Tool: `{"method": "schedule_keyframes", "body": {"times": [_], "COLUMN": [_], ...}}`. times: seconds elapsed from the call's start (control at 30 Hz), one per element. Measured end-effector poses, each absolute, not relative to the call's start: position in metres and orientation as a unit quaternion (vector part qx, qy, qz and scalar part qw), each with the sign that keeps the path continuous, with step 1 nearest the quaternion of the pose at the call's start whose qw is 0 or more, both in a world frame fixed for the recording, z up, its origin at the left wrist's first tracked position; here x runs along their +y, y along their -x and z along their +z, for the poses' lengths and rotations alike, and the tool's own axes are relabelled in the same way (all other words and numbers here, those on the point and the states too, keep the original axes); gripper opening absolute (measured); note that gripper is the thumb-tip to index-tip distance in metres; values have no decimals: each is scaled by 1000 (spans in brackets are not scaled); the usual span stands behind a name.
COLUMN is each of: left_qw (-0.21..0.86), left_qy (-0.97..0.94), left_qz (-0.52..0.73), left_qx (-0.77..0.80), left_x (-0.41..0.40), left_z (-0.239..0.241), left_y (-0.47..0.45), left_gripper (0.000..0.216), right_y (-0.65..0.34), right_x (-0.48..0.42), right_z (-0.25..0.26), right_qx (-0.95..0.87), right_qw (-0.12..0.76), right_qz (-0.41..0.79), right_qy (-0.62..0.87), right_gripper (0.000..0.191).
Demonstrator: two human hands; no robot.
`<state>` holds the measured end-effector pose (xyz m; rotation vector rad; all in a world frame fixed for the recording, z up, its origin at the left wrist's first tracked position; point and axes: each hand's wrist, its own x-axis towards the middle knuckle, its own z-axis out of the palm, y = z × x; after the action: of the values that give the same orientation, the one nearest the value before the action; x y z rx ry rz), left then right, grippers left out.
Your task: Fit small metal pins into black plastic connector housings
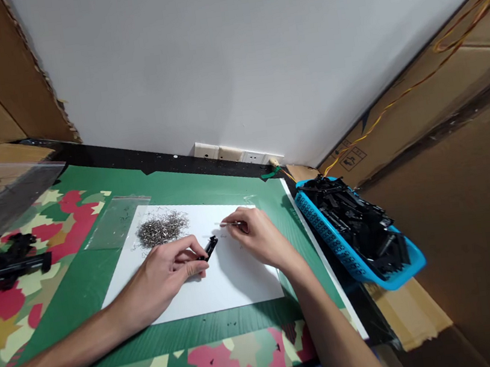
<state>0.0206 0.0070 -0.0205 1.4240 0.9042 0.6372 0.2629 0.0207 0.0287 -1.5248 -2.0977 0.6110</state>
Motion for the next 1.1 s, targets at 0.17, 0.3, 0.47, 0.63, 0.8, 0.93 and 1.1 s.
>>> {"method": "schedule_keyframes", "body": {"times": [0.17,0.3,0.47,0.63,0.8,0.93,1.1], "left_qw": [622,621,626,621,614,605,594], "left_qy": [-618,-622,-618,-622,-626,-636,-648], "left_qz": [269,272,271,272,271,270,265], "left_qx": [398,392,392,393,396,395,397], "left_x": [8,9,9,8,8,8,8], "left_z": [-20,-20,-18,-17,-17,-17,-17], "left_y": [-20,-20,-20,-20,-19,-19,-20], "left_gripper": [25,25,24,22,19,15,15], "right_y": [-266,-260,-249,-242,-241,-241,-237], "right_x": [22,21,25,28,27,26,24], "right_z": [28,20,3,-9,-8,-4,-2], "right_qx": [-767,-725,-634,-623,-642,-659,-681], "right_qw": [306,362,433,430,419,406,372], "right_qz": [171,183,326,358,333,297,256], "right_qy": [537,556,552,546,549,559,576], "right_gripper": [27,16,19,19,16,15,16]}}
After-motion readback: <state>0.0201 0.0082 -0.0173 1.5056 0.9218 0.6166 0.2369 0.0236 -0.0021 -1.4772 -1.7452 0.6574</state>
